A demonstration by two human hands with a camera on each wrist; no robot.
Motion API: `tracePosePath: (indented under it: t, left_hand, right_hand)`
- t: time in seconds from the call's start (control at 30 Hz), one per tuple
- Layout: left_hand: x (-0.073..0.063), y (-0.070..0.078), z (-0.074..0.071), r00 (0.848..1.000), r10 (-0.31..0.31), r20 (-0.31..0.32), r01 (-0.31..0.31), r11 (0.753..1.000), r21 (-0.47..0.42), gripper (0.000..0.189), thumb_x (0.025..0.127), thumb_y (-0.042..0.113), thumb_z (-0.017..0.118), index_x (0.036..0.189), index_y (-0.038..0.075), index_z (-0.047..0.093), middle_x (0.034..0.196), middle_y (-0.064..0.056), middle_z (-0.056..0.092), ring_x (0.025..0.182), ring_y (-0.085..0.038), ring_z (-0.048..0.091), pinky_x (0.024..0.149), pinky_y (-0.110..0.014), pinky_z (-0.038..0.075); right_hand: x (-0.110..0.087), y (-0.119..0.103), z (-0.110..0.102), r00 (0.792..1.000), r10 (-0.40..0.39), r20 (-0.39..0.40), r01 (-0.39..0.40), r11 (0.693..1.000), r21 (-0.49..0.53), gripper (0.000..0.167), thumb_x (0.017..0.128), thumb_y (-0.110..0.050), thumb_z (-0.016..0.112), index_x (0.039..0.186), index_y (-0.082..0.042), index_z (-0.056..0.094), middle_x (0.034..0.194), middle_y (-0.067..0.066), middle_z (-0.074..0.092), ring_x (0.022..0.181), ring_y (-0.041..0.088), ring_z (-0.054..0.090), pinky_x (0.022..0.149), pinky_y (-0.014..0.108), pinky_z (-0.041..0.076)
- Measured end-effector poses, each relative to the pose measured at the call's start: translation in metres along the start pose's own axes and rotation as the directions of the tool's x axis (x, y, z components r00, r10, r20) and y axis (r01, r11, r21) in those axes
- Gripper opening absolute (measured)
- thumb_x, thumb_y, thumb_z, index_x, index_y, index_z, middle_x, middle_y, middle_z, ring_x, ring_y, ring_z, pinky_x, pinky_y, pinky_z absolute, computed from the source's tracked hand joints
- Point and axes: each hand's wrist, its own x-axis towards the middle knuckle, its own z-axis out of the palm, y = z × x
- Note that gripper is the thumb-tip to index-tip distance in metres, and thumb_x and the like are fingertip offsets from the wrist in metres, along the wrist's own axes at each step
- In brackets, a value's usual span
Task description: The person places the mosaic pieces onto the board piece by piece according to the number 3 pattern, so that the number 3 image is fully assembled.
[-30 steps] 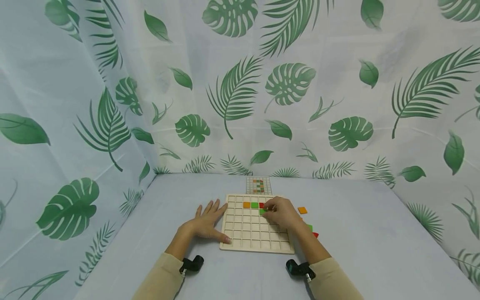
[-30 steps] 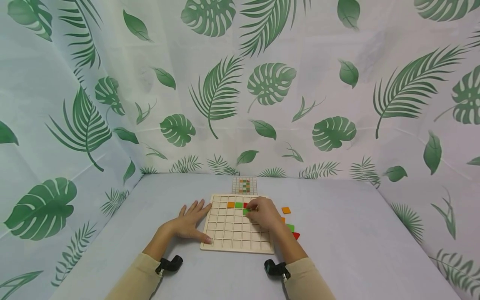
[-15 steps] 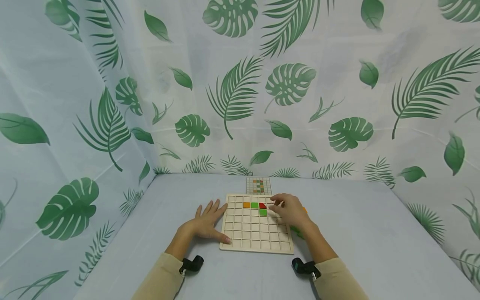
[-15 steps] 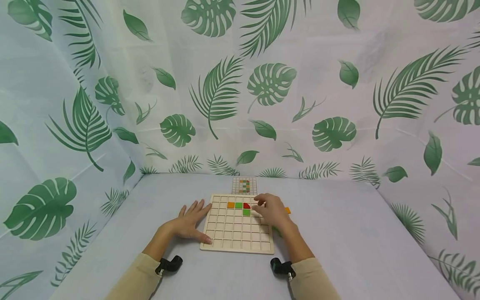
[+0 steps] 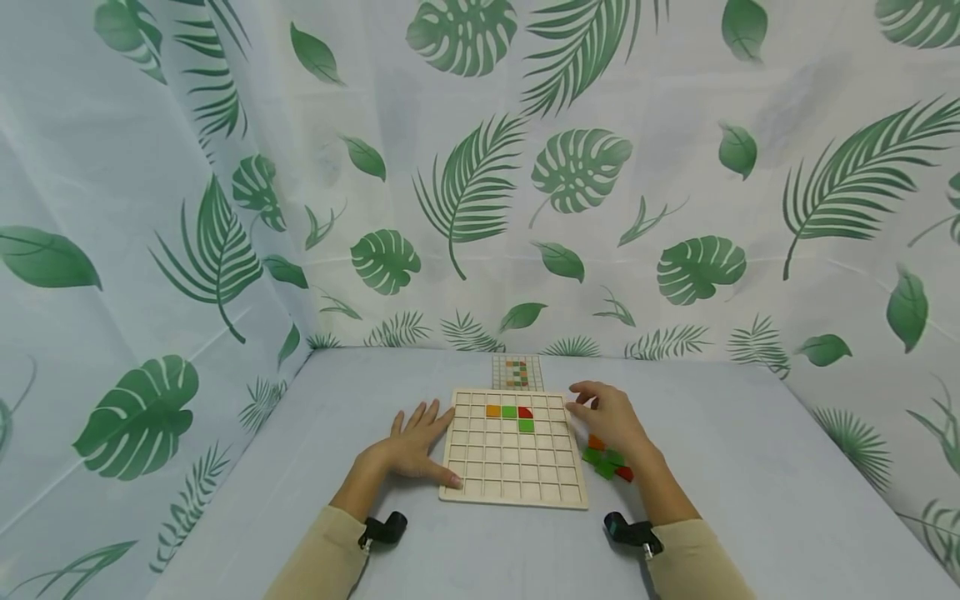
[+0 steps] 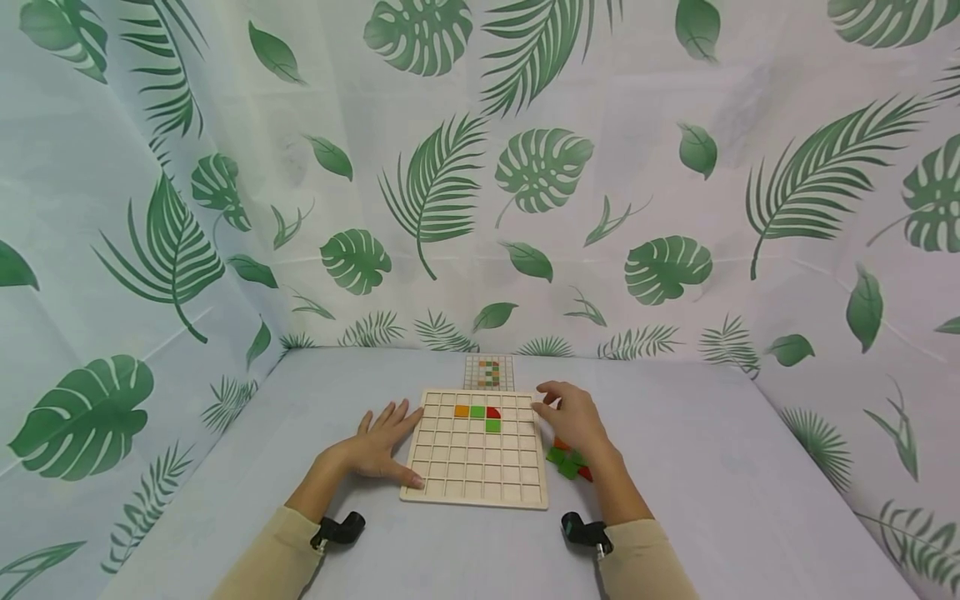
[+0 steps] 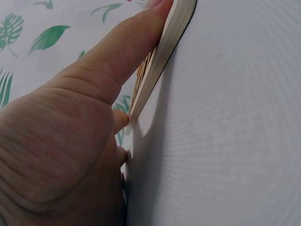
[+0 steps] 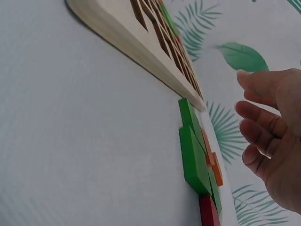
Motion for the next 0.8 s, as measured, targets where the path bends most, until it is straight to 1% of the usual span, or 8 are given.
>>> tracePosePath:
  t: [0.07,0.27,0.47,0.6,0.7,0.8]
  left_hand:
    - [0.000,0.000,0.000,1.000,-0.002,0.001,0.002,1.000,-0.001,0.130,0.069,0.076,0.080,0.168,0.020,0.018,0.176,-0.017,0.004,0.163,-0.040,-0.001,0.125,-0.071,-0.002]
    - [-0.001,0.000,-0.001,1.000,-0.001,0.005,0.001,1.000,-0.007,0.130,0.070,0.077,0.080,0.169,0.020,0.018,0.176,-0.016,0.004,0.163,-0.039,-0.002,0.125,-0.070,-0.003]
    - [0.000,-0.001,0.000,1.000,-0.001,0.007,0.001,1.000,-0.002,0.130,0.069,0.078,0.079,0.169,0.020,0.017,0.176,-0.016,0.003,0.163,-0.039,-0.002,0.125,-0.070,-0.003]
    - [0.000,-0.001,0.000,1.000,0.001,0.000,-0.001,1.000,-0.002,0.130,0.069,0.077,0.080,0.169,0.020,0.018,0.176,-0.016,0.004,0.163,-0.039,-0.001,0.125,-0.070,-0.002]
    - [0.000,-0.001,0.001,1.000,0.000,0.000,0.000,1.000,-0.003,0.130,0.069,0.077,0.080,0.169,0.020,0.018,0.176,-0.016,0.004,0.163,-0.039,-0.001,0.125,-0.070,-0.002]
    - [0.000,-0.001,0.001,1.000,0.003,0.000,-0.003,1.000,-0.003,0.130,0.069,0.077,0.080,0.169,0.020,0.018,0.176,-0.016,0.004,0.163,-0.039,-0.001,0.125,-0.070,-0.002]
  right_hand:
    - [-0.001,0.003,-0.002,1.000,0.020,-0.003,-0.020,1.000,-0.002,0.040,0.098,-0.023,0.074,0.134,-0.004,0.068,0.108,0.011,0.071,0.081,0.021,0.053,0.061,0.028,0.046]
    - [-0.003,0.009,-0.008,0.999,0.046,-0.012,-0.046,0.999,-0.013,0.041,0.099,-0.025,0.073,0.135,-0.005,0.067,0.112,0.013,0.070,0.084,0.023,0.054,0.065,0.032,0.046]
    - [-0.005,0.017,-0.015,0.999,0.045,-0.017,-0.045,0.999,-0.005,0.042,0.100,-0.025,0.072,0.136,-0.004,0.066,0.116,0.016,0.069,0.084,0.022,0.054,0.066,0.033,0.046]
    - [-0.004,0.022,-0.017,0.999,0.050,-0.022,-0.050,0.999,-0.008,0.041,0.100,-0.025,0.071,0.135,-0.003,0.066,0.116,0.016,0.069,0.083,0.023,0.054,0.066,0.032,0.045]
    - [-0.005,0.025,-0.018,0.997,0.070,-0.016,-0.070,0.997,-0.013,0.041,0.100,-0.025,0.071,0.134,-0.003,0.067,0.116,0.016,0.069,0.086,0.025,0.054,0.068,0.032,0.045]
    - [-0.006,0.027,-0.020,0.996,0.094,0.006,-0.093,0.995,-0.019,0.040,0.100,-0.024,0.071,0.134,-0.002,0.067,0.120,0.018,0.068,0.091,0.026,0.055,0.070,0.032,0.047]
